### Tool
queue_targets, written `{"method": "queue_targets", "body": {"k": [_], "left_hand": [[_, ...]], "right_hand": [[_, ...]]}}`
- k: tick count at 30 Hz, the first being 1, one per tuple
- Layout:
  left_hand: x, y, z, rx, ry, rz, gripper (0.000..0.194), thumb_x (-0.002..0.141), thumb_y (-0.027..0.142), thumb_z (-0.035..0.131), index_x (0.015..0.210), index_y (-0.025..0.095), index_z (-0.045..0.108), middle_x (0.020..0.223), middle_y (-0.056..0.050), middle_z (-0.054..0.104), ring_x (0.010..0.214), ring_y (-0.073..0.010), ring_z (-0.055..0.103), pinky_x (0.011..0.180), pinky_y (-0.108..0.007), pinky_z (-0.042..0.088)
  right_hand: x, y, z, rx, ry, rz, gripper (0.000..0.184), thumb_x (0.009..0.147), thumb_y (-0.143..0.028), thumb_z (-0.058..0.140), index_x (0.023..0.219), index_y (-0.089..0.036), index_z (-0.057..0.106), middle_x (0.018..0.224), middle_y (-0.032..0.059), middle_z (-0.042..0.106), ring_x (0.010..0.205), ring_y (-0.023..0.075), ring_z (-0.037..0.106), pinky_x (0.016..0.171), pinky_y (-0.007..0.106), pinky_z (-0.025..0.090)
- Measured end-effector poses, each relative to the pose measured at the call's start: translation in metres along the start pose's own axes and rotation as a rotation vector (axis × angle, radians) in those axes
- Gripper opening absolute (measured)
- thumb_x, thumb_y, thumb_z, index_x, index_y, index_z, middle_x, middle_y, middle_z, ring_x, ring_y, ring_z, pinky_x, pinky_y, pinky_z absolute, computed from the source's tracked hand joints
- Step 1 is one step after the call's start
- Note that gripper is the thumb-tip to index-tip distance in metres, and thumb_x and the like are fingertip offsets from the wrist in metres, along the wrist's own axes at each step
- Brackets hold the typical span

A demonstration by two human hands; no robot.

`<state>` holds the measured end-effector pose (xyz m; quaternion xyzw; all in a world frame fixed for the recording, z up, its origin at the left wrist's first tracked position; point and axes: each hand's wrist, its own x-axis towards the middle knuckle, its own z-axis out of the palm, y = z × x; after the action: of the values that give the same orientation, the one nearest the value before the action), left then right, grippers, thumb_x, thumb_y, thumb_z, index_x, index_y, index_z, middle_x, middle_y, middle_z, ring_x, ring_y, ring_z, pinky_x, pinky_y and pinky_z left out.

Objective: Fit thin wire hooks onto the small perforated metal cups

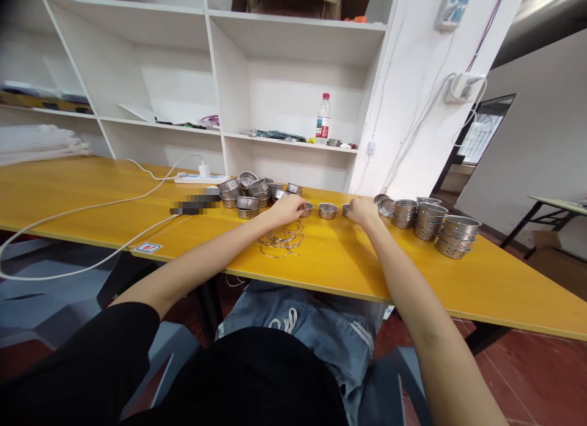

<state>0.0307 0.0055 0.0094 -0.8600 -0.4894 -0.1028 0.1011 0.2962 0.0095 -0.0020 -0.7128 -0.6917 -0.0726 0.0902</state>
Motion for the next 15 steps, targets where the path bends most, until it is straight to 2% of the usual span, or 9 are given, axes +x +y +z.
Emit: {"method": "queue_targets", "body": {"k": [3, 5, 7, 10, 12, 15], "left_hand": [[-0.001, 0.0, 0.003, -0.013, 0.07, 0.019, 0.03, 0.098, 0.022, 0.051, 0.119, 0.015, 0.071, 0.123, -0.015, 0.07, 0.115, -0.0281, 0.067, 0.101, -0.038, 0.053], [-0.001, 0.002, 0.002, -0.03, 0.118, 0.035, 0.03, 0.099, 0.025, 0.05, 0.12, 0.015, 0.07, 0.124, -0.015, 0.067, 0.115, -0.028, 0.066, 0.101, -0.039, 0.053], [-0.003, 0.004, -0.001, -0.044, 0.156, 0.052, 0.029, 0.1, 0.026, 0.049, 0.119, 0.016, 0.069, 0.125, -0.014, 0.066, 0.114, -0.0278, 0.066, 0.101, -0.039, 0.052], [-0.005, 0.007, -0.005, -0.045, 0.19, 0.079, 0.028, 0.101, 0.025, 0.047, 0.117, 0.016, 0.068, 0.124, -0.014, 0.065, 0.114, -0.0275, 0.065, 0.097, -0.039, 0.052], [-0.007, 0.01, -0.008, -0.032, 0.201, 0.103, 0.027, 0.101, 0.022, 0.046, 0.116, 0.015, 0.067, 0.123, -0.014, 0.065, 0.113, -0.0277, 0.065, 0.093, -0.039, 0.052], [-0.009, 0.018, -0.013, -0.016, 0.206, 0.153, 0.027, 0.101, 0.019, 0.044, 0.114, 0.013, 0.067, 0.123, -0.016, 0.064, 0.113, -0.0285, 0.063, 0.088, -0.039, 0.051]], "right_hand": [[0.002, -0.001, -0.004, 0.093, -0.017, -0.12, 0.025, 0.089, -0.018, 0.064, 0.11, -0.014, 0.078, 0.117, 0.0133, 0.075, 0.109, 0.0268, 0.07, 0.09, 0.027, 0.051], [0.004, 0.006, -0.007, 0.173, 0.027, -0.134, 0.031, 0.088, -0.012, 0.062, 0.114, -0.014, 0.078, 0.116, 0.0119, 0.075, 0.109, 0.0253, 0.069, 0.091, 0.026, 0.05], [0.005, 0.017, -0.011, 0.208, 0.153, -0.051, 0.034, 0.09, -0.011, 0.057, 0.117, -0.015, 0.077, 0.12, 0.0122, 0.074, 0.111, 0.0264, 0.067, 0.094, 0.029, 0.05], [0.009, 0.039, -0.015, 0.142, 0.336, 0.057, 0.035, 0.092, -0.012, 0.053, 0.12, -0.014, 0.075, 0.127, 0.0164, 0.067, 0.116, 0.0301, 0.062, 0.097, 0.036, 0.05], [0.014, 0.052, -0.015, 0.054, 0.324, 0.119, 0.034, 0.093, -0.012, 0.054, 0.119, -0.012, 0.075, 0.129, 0.0199, 0.062, 0.119, 0.0324, 0.058, 0.098, 0.04, 0.05], [0.025, 0.067, -0.007, -0.075, 0.227, 0.16, 0.034, 0.098, -0.016, 0.05, 0.123, -0.008, 0.072, 0.129, 0.0242, 0.058, 0.122, 0.0341, 0.055, 0.099, 0.044, 0.048]]}}
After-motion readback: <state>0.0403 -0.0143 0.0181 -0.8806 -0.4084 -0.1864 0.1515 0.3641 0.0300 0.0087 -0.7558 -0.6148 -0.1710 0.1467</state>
